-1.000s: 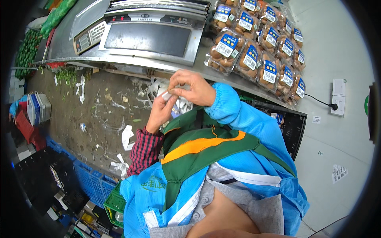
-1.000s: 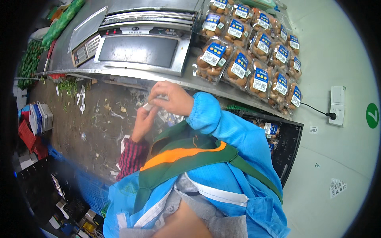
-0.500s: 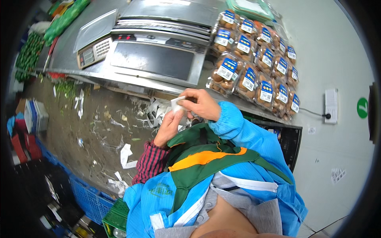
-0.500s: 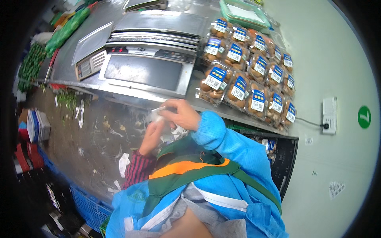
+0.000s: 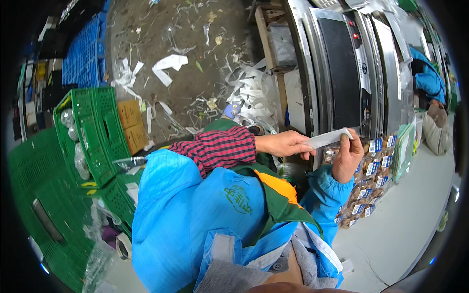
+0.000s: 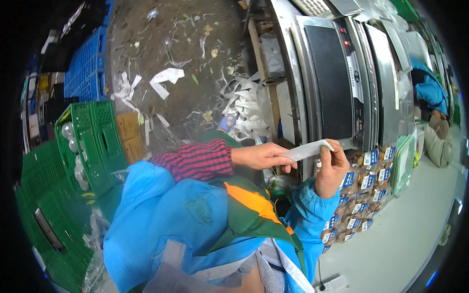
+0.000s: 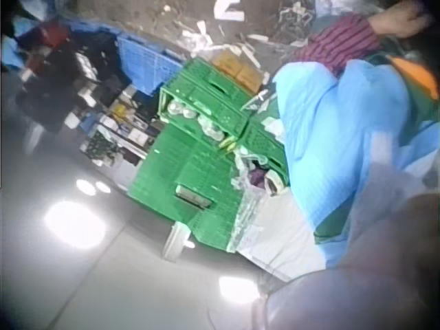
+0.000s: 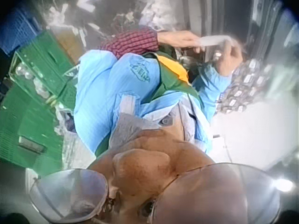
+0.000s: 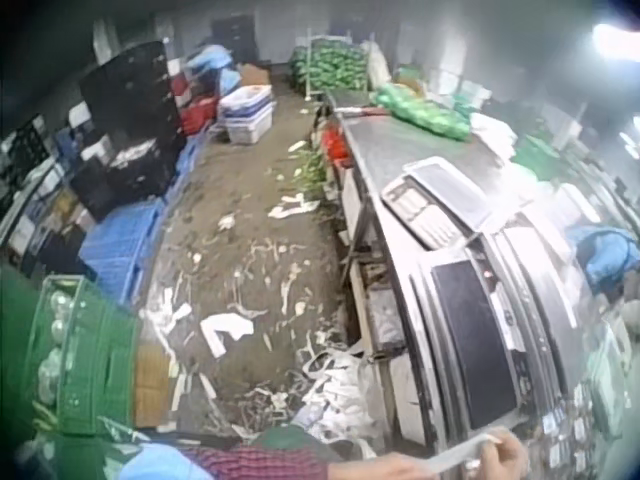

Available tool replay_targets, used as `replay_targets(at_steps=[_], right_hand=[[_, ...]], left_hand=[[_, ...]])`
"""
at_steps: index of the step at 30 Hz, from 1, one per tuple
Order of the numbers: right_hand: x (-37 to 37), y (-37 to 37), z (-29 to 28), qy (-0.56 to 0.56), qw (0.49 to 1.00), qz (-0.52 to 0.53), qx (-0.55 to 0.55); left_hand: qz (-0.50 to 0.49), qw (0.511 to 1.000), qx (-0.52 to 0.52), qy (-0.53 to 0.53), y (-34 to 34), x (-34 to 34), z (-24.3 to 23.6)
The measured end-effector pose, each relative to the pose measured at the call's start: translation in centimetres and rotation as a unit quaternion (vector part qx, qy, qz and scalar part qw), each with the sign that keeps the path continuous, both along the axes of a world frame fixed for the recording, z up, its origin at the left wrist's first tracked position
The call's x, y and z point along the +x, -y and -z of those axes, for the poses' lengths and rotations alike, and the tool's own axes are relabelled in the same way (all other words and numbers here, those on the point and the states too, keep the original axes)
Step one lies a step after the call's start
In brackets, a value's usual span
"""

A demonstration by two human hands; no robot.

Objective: The person peels individual labels from a roll and applies them to plastic packages of mushrooms. They handle the packages, placing them into a black crate and arranging them on a counter.

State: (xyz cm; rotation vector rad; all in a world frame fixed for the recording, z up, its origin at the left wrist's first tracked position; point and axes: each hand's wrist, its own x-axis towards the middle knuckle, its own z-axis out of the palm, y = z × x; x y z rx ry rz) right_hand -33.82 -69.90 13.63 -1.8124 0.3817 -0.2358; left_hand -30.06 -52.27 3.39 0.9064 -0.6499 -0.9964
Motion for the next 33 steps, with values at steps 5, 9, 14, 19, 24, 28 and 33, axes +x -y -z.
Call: replay_targets(at_steps=[5,9,14,19,24,28,33], right_hand=[[4.6,-0.5,-1.4,0.015,0.993,-0.114,-0.032],[7.2,-2.2,-3.1,0.071,0.992,-0.089,-0.057],[6.9,-2.2,-5.3,0.095,0.989,-0.089,-0.071],[5.1,0.4,-7.4,0.139,0.986,-0.048,-0.078],[2.1,3.0,-9.0,0.184,0.982,-0.006,-0.044],[-0.4,5.4,-9.6,0.204,0.978,0.027,-0.014],[-2.5,7.4,-9.8,0.220,0.975,0.042,-0.012]], left_hand=[[-0.066,0.997,0.033,-0.009,-2.7,0.9,1.3],[-0.053,0.997,0.054,-0.012,-4.4,2.1,1.7],[-0.039,0.993,0.068,0.086,-4.6,2.9,2.7],[-0.032,0.985,0.073,0.152,-3.1,3.9,3.8],[0.004,0.982,0.080,0.173,-1.7,3.2,5.5],[0.043,0.973,0.113,0.194,-1.5,2.6,5.6],[0.027,0.974,0.108,0.199,-0.7,0.5,9.4]])
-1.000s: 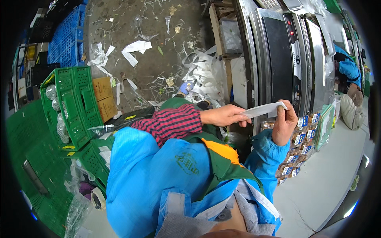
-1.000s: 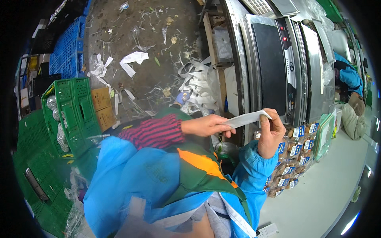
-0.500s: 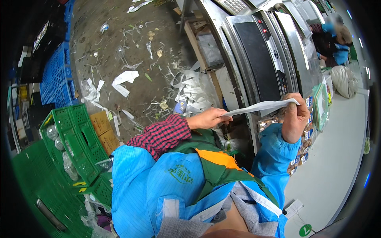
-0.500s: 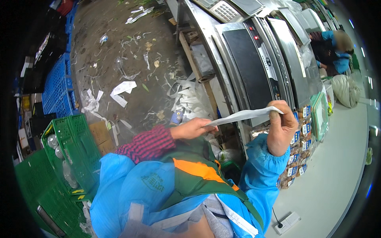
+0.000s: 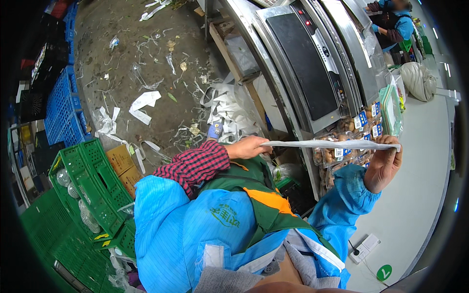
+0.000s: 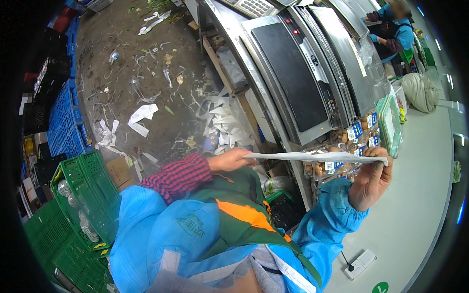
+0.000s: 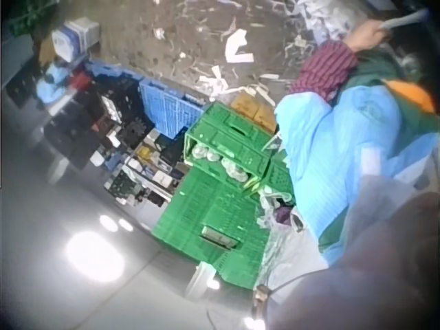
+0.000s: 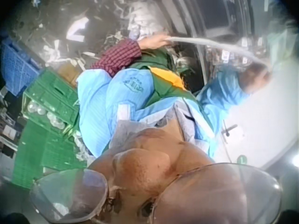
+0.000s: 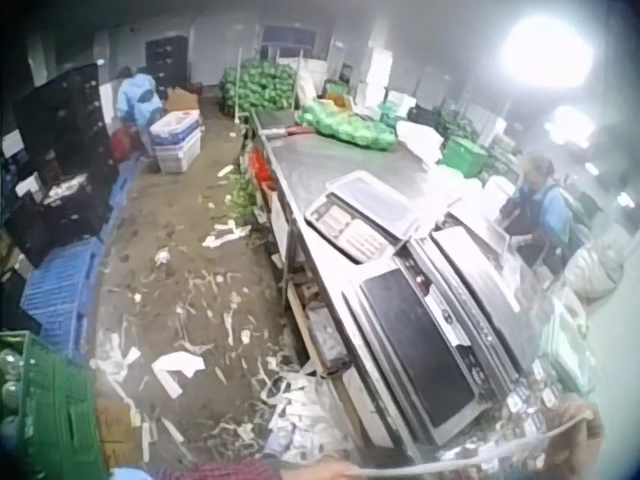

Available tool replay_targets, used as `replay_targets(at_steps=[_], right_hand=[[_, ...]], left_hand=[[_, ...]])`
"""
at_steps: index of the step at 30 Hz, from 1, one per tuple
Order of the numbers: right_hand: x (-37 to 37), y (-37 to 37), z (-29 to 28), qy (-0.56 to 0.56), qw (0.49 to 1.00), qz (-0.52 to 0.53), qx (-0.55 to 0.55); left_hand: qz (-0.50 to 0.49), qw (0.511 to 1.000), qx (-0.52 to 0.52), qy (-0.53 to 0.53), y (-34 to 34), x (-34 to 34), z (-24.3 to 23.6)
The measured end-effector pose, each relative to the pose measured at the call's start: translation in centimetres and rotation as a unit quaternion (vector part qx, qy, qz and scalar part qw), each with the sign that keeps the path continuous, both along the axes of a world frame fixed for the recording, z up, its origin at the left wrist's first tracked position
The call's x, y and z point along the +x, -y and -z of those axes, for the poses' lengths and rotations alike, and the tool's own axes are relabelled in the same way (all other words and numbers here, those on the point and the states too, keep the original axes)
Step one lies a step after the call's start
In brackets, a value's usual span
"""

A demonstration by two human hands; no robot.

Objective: The person peels individual labels from a roll and applies them to plastic packages of mushrooms. They handle the packages, placing them into a black crate and arranging them on a counter.

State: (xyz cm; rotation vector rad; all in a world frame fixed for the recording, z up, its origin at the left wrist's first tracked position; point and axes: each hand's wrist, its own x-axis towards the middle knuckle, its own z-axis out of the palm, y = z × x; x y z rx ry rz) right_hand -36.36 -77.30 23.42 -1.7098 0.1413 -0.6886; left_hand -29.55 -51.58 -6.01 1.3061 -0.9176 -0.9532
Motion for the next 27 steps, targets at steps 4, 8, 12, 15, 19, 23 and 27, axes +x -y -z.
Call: replay_targets(at_steps=[4,8,12,15,19,23,27], right_hand=[[-0.8,1.5,0.0,-0.008,1.000,0.007,-0.008],[0.1,1.5,0.8,0.010,1.000,-0.018,0.017],[2.7,1.6,2.0,-0.024,0.992,-0.092,0.077],[5.2,1.4,3.0,-0.065,0.982,-0.165,0.060],[7.4,0.2,4.4,-0.189,0.958,-0.206,0.063],[10.1,-1.1,7.0,-0.343,0.884,-0.299,0.109],[13.3,-3.3,10.7,-0.472,0.810,-0.284,0.202]], left_hand=[[0.022,0.998,0.052,0.014,-0.4,-0.3,2.0],[0.006,0.992,0.095,0.083,-1.4,-0.5,5.2],[-0.090,0.973,0.161,0.138,-3.1,1.2,5.2],[-0.227,0.950,0.207,0.056,-3.7,3.0,7.2],[-0.396,0.891,0.219,-0.022,-4.1,8.6,10.3],[-0.482,0.847,0.194,-0.118,-3.1,15.9,14.3],[-0.533,0.825,0.160,-0.099,-2.0,25.9,20.4]])
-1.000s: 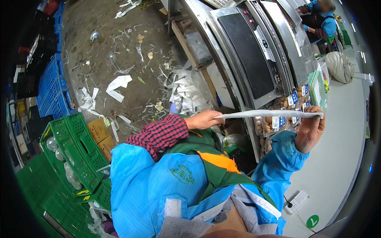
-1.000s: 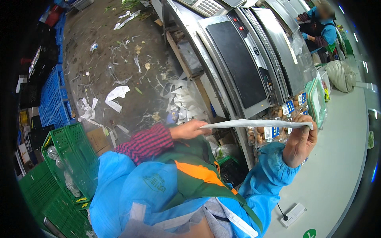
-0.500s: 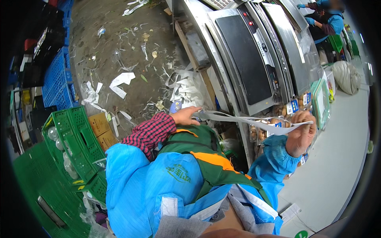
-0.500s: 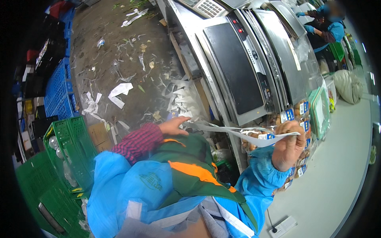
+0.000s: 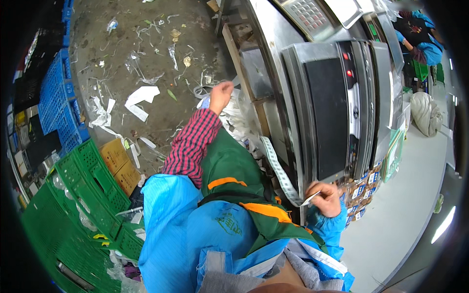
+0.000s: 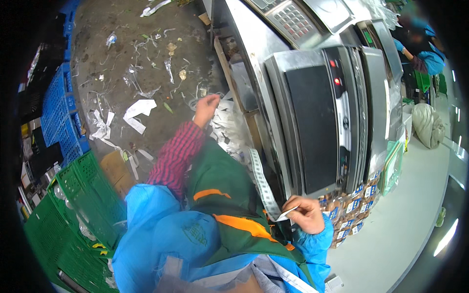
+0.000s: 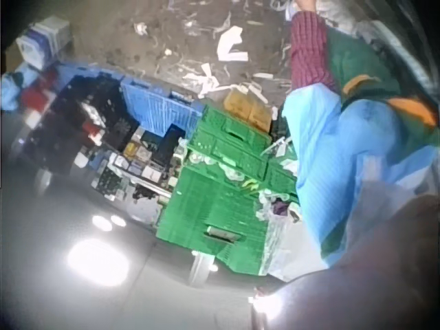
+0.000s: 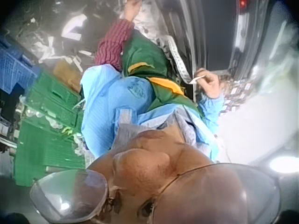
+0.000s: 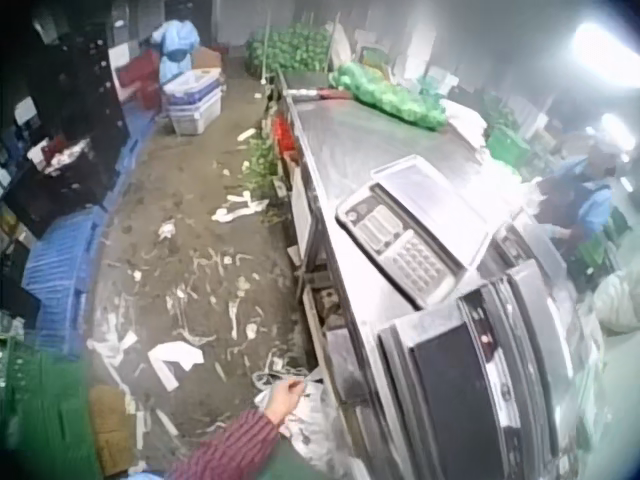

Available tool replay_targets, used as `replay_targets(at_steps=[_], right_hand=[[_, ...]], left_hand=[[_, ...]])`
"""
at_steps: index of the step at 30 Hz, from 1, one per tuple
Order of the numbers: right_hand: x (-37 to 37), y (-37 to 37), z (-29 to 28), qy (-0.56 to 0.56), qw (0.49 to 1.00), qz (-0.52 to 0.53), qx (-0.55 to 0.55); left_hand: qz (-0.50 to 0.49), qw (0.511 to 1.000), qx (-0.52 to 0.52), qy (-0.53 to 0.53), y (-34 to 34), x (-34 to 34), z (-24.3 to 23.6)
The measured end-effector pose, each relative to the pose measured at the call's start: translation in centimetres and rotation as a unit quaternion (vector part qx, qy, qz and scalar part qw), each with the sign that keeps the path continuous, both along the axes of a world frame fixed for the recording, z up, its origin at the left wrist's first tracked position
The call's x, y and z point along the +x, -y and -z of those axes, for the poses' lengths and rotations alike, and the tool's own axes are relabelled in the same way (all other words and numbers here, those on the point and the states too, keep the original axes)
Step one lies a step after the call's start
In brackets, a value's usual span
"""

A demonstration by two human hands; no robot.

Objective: The person peels individual labels from a roll and applies them to plastic packages of mushrooms. They handle the packages, placing them into a black crate and arranging them on a counter.

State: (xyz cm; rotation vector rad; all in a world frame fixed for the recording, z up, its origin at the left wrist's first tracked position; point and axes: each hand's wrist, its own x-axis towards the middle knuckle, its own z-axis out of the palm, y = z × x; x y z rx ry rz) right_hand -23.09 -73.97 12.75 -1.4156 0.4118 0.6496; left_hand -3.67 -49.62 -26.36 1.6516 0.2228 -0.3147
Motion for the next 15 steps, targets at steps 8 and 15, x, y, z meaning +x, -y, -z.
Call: replay_targets(at_steps=[8,15], right_hand=[[9.4,-3.9,5.5,-0.087,0.994,0.034,0.063],[11.8,-5.2,8.4,-0.126,0.985,0.098,0.069]], left_hand=[[0.049,0.972,0.210,0.091,5.3,20.6,6.3],[0.323,0.867,0.380,0.012,13.1,29.1,9.2]])
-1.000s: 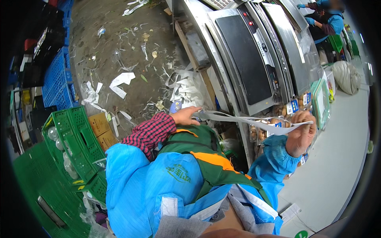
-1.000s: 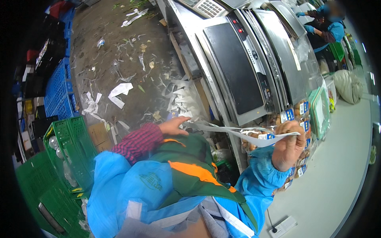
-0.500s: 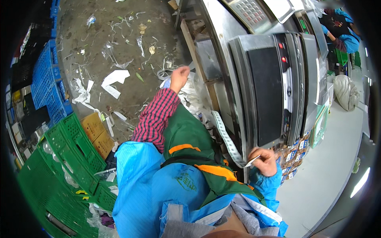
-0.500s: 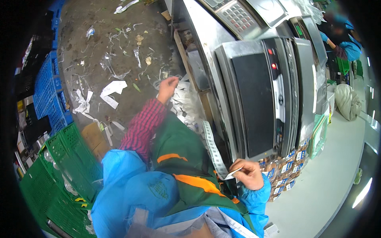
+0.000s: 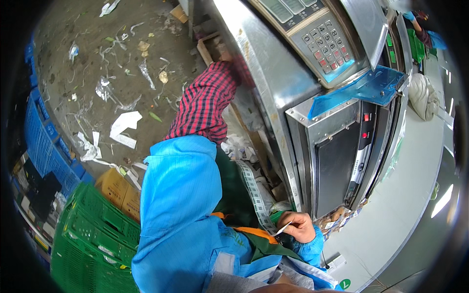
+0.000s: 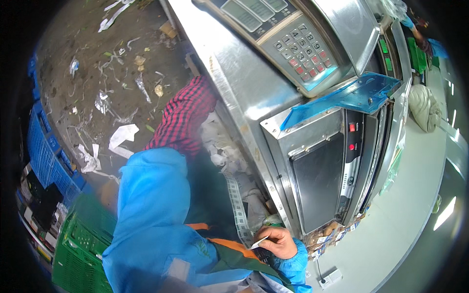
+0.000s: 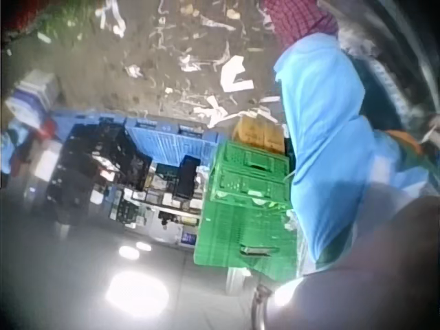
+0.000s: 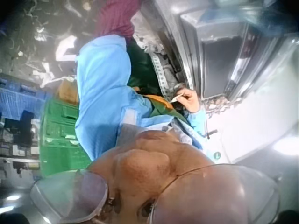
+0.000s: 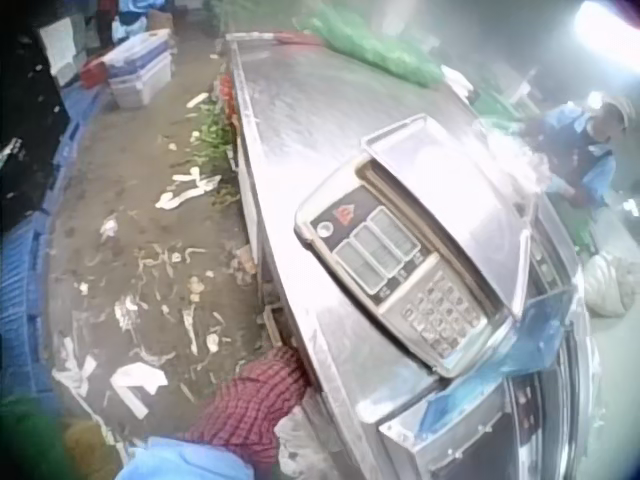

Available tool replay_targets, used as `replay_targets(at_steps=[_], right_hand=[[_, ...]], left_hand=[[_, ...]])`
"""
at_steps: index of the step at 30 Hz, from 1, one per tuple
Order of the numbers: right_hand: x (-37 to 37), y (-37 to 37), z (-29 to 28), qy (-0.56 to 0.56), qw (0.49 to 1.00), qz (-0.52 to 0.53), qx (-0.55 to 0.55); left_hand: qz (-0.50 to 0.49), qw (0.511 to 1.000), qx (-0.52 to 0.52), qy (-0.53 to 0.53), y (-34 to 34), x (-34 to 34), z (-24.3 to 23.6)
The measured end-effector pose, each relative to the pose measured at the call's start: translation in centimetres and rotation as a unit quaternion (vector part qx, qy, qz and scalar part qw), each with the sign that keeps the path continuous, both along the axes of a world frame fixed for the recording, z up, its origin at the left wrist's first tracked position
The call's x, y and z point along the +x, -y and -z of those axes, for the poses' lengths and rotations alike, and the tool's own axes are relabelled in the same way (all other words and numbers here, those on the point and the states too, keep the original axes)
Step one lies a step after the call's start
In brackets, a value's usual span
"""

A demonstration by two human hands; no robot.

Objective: The person peels individual labels from a roll and applies them to plastic packages of mushrooms. They handle the packages, placing them into a black crate and arranging them on a counter.

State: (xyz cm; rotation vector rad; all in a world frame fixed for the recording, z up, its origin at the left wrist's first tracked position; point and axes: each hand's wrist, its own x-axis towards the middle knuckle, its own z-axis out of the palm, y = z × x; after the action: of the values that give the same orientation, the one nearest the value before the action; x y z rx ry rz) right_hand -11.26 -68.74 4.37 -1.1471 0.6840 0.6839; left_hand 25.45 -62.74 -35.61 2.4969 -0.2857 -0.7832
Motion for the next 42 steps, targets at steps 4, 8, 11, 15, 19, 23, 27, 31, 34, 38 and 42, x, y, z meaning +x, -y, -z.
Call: replay_targets(at_steps=[4,8,11,15,19,23,27,31,34,38,42], right_hand=[[0.5,0.0,0.7,-0.016,0.999,0.036,-0.010],[0.4,0.1,1.7,-0.010,0.999,0.034,0.003],[1.4,0.5,1.7,-0.006,0.999,0.032,0.021],[2.8,1.1,1.5,0.021,0.998,-0.004,0.054],[3.7,1.3,0.8,0.034,0.997,-0.031,0.062],[4.7,0.9,0.3,0.053,0.993,-0.055,0.090],[5.6,0.6,-0.1,0.073,0.988,-0.079,0.113],[6.4,0.3,-1.3,0.076,0.984,-0.103,0.121],[6.4,-0.2,-1.8,0.096,0.982,-0.111,0.119],[5.9,-0.8,-2.4,0.120,0.978,-0.116,0.122],[5.3,-1.3,-3.5,0.142,0.976,-0.098,0.134]], left_hand=[[0.017,0.999,0.046,-0.007,2.3,0.2,3.8],[0.025,0.999,0.031,-0.021,1.9,-0.3,5.0],[0.004,0.999,-0.031,-0.038,1.4,-0.5,4.4],[-0.132,0.932,-0.294,-0.168,-1.6,-2.3,3.3],[-0.326,0.654,-0.544,-0.413,-6.0,-5.7,-3.5],[-0.362,0.459,-0.595,-0.552,-12.3,-8.3,-6.7],[-0.395,0.428,-0.617,-0.530,-17.7,-10.8,-11.8],[-0.447,0.439,-0.625,-0.466,-20.7,-12.4,-16.6],[-0.471,0.470,-0.616,-0.421,-21.1,-12.0,-22.0],[-0.475,0.508,-0.607,-0.384,-21.2,-11.4,-24.4],[-0.418,0.564,-0.613,-0.363,-20.0,-9.9,-27.7]])
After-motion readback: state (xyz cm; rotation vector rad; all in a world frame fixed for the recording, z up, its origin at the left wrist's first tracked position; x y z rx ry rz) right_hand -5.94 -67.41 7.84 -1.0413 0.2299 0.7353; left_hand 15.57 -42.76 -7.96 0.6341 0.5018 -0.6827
